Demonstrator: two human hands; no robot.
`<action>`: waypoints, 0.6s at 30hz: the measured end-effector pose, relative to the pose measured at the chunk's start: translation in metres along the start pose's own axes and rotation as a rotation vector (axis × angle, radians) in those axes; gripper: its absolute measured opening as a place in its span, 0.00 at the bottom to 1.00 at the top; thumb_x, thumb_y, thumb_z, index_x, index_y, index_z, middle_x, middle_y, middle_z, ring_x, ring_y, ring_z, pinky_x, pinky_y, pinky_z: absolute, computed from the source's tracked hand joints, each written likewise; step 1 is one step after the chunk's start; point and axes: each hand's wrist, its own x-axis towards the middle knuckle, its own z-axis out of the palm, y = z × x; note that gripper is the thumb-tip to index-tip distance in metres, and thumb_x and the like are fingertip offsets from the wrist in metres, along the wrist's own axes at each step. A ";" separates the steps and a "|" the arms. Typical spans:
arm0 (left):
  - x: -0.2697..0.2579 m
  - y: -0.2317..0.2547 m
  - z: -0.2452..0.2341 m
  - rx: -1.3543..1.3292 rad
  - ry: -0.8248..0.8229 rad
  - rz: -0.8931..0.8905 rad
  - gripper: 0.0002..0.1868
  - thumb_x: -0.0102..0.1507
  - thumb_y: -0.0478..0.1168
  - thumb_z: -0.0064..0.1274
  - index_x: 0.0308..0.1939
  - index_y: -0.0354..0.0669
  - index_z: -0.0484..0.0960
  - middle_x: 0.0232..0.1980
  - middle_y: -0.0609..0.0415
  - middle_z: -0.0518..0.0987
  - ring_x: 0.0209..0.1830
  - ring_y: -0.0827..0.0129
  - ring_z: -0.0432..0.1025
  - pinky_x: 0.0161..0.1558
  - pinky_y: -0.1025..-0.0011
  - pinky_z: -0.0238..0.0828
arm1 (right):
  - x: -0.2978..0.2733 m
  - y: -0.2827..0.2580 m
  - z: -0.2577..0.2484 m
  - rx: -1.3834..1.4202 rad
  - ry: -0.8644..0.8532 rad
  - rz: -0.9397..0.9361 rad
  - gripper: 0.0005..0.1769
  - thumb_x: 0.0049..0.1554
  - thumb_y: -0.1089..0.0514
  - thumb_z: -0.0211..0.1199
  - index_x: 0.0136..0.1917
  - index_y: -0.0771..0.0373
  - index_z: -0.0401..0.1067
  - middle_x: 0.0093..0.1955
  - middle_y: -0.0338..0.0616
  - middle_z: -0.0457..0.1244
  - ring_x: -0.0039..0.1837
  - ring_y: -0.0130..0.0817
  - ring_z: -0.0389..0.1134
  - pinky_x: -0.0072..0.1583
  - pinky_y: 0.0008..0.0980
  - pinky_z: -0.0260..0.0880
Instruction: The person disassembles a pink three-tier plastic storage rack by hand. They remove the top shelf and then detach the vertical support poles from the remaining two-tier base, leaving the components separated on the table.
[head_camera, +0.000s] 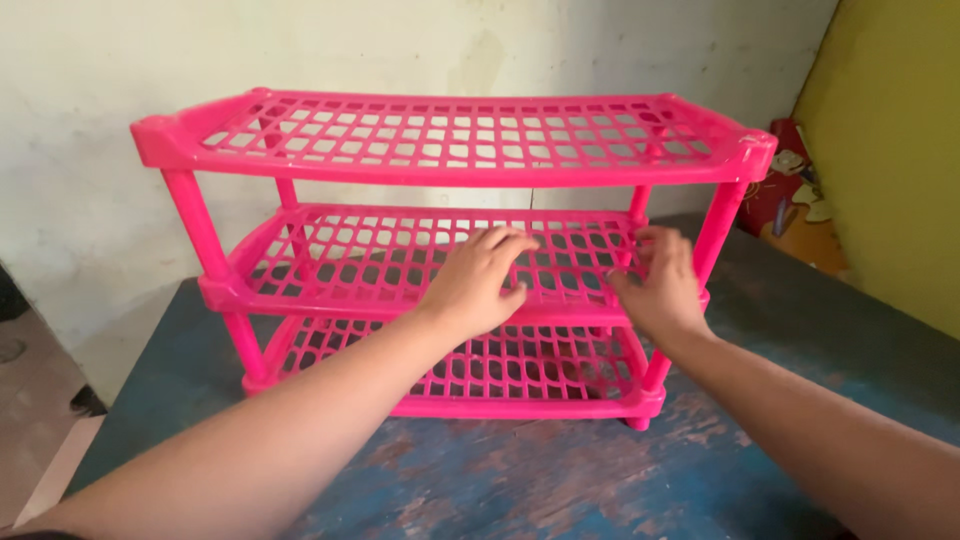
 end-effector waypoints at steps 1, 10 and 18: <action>0.011 0.004 -0.002 0.004 0.029 0.040 0.26 0.57 0.37 0.61 0.59 0.41 0.76 0.62 0.49 0.74 0.67 0.53 0.67 0.67 0.57 0.65 | 0.005 0.004 -0.004 0.005 0.044 0.055 0.34 0.49 0.59 0.71 0.64 0.65 0.60 0.58 0.55 0.57 0.56 0.51 0.65 0.57 0.47 0.69; 0.119 0.037 0.021 0.157 0.149 0.338 0.31 0.54 0.35 0.58 0.63 0.39 0.73 0.64 0.48 0.72 0.69 0.55 0.64 0.63 0.54 0.64 | 0.043 0.056 -0.020 -0.077 0.315 0.073 0.42 0.48 0.59 0.75 0.64 0.65 0.48 0.65 0.59 0.48 0.69 0.59 0.53 0.67 0.50 0.59; 0.170 0.037 0.056 0.323 -0.068 0.166 0.34 0.55 0.53 0.63 0.57 0.37 0.72 0.60 0.45 0.74 0.68 0.52 0.64 0.61 0.49 0.63 | 0.064 0.069 -0.037 0.023 0.257 0.239 0.42 0.50 0.54 0.75 0.65 0.64 0.49 0.67 0.56 0.48 0.70 0.56 0.54 0.69 0.48 0.58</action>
